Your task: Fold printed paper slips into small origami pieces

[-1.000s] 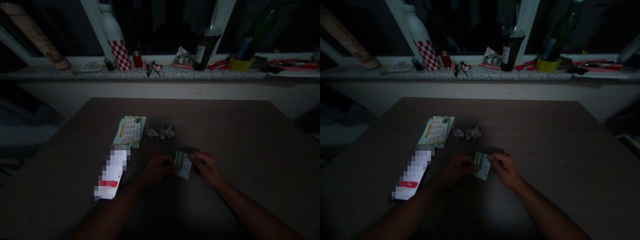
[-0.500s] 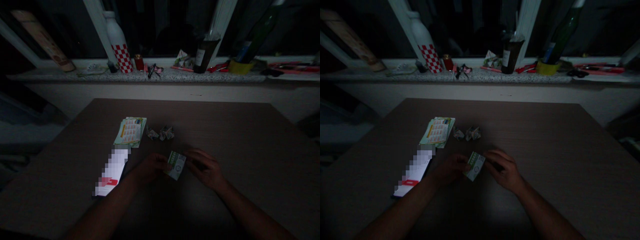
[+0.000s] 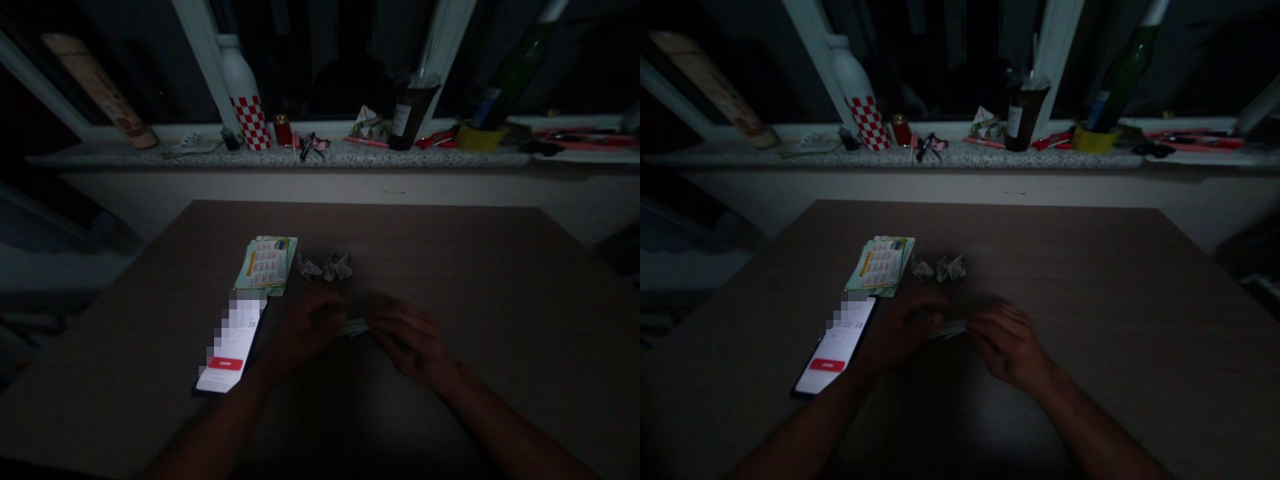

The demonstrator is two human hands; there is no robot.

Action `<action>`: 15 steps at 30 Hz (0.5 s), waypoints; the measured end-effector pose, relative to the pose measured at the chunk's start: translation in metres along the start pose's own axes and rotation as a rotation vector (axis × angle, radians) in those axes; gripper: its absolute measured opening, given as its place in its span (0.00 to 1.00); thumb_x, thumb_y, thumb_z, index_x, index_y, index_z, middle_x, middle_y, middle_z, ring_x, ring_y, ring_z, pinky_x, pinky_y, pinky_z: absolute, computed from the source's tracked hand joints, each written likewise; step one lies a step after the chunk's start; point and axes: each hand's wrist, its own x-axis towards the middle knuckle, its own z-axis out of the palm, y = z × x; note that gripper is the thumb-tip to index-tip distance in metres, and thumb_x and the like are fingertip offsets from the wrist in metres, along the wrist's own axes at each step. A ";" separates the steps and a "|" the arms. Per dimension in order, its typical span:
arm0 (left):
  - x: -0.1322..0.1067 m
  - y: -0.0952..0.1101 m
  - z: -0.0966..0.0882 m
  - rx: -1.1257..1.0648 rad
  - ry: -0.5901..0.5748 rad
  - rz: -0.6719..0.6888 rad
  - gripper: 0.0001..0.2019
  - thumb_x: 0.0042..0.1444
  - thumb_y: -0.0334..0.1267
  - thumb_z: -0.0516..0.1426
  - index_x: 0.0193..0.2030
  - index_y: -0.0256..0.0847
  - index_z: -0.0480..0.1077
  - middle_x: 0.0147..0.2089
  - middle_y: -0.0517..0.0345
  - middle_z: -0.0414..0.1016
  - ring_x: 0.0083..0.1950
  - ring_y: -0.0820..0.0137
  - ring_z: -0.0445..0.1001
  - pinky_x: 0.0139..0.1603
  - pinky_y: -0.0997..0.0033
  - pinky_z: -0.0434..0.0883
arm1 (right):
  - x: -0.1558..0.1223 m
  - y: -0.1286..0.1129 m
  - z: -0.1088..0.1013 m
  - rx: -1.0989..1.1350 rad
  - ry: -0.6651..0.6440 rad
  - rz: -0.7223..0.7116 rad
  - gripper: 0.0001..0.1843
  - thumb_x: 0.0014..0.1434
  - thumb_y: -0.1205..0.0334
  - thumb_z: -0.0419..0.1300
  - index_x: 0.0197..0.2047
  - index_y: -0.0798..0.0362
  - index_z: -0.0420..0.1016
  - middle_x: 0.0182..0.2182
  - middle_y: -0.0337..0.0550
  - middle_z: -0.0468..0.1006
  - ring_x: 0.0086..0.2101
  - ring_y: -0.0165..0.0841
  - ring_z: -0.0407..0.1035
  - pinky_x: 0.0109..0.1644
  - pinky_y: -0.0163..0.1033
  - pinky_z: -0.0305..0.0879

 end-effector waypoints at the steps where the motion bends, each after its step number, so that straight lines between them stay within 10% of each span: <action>1: -0.002 0.004 0.001 0.094 -0.014 0.102 0.07 0.57 0.38 0.57 0.40 0.39 0.73 0.43 0.51 0.76 0.46 0.65 0.73 0.50 0.64 0.68 | 0.000 0.000 0.000 -0.031 -0.005 0.002 0.16 0.56 0.74 0.61 0.46 0.52 0.74 0.36 0.47 0.81 0.35 0.36 0.75 0.38 0.43 0.71; 7: -0.003 0.005 0.013 0.634 0.008 0.487 0.08 0.59 0.35 0.53 0.36 0.39 0.74 0.37 0.50 0.76 0.40 0.64 0.72 0.44 0.64 0.67 | 0.002 -0.005 0.003 -0.168 -0.024 -0.013 0.09 0.57 0.72 0.60 0.42 0.53 0.75 0.32 0.45 0.81 0.30 0.34 0.74 0.36 0.41 0.69; 15: 0.008 -0.001 0.022 0.721 0.046 0.645 0.07 0.57 0.33 0.53 0.31 0.37 0.71 0.32 0.52 0.74 0.36 0.66 0.70 0.39 0.65 0.66 | 0.003 -0.010 0.002 -0.222 -0.027 -0.030 0.07 0.57 0.72 0.61 0.39 0.56 0.75 0.30 0.46 0.80 0.30 0.33 0.73 0.36 0.41 0.67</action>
